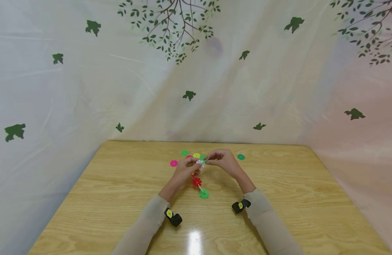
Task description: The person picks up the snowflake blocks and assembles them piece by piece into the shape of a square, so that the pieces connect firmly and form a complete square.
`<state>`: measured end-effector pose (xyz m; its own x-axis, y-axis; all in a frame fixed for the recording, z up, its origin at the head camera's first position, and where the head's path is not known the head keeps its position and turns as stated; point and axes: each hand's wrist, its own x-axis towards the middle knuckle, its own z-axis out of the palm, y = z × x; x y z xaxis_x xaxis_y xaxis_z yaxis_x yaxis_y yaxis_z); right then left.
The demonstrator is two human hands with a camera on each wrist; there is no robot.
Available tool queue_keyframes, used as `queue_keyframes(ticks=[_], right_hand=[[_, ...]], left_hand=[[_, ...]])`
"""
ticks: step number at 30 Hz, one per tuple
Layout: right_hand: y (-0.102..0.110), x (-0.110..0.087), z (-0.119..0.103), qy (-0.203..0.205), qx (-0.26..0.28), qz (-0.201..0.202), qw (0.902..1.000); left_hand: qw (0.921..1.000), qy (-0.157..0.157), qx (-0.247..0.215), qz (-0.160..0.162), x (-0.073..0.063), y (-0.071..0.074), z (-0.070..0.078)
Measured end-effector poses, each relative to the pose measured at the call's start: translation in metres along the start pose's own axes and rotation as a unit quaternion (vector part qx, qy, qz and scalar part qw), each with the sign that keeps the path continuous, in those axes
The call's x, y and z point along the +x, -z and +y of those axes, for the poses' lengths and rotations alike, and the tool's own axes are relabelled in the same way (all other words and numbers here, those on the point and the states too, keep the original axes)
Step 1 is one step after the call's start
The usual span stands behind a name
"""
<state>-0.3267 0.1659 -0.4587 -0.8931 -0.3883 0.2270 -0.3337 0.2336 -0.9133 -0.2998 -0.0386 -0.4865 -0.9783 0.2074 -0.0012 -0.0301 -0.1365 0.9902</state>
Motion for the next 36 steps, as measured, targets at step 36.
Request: queue_keyframes(ticks=[36], right_hand=[[0.026,0.048,0.027,-0.037,-0.144,-0.033,0.9884]], left_hand=[[0.9992,0.018,0.017,-0.032,0.009,0.005,-0.005]])
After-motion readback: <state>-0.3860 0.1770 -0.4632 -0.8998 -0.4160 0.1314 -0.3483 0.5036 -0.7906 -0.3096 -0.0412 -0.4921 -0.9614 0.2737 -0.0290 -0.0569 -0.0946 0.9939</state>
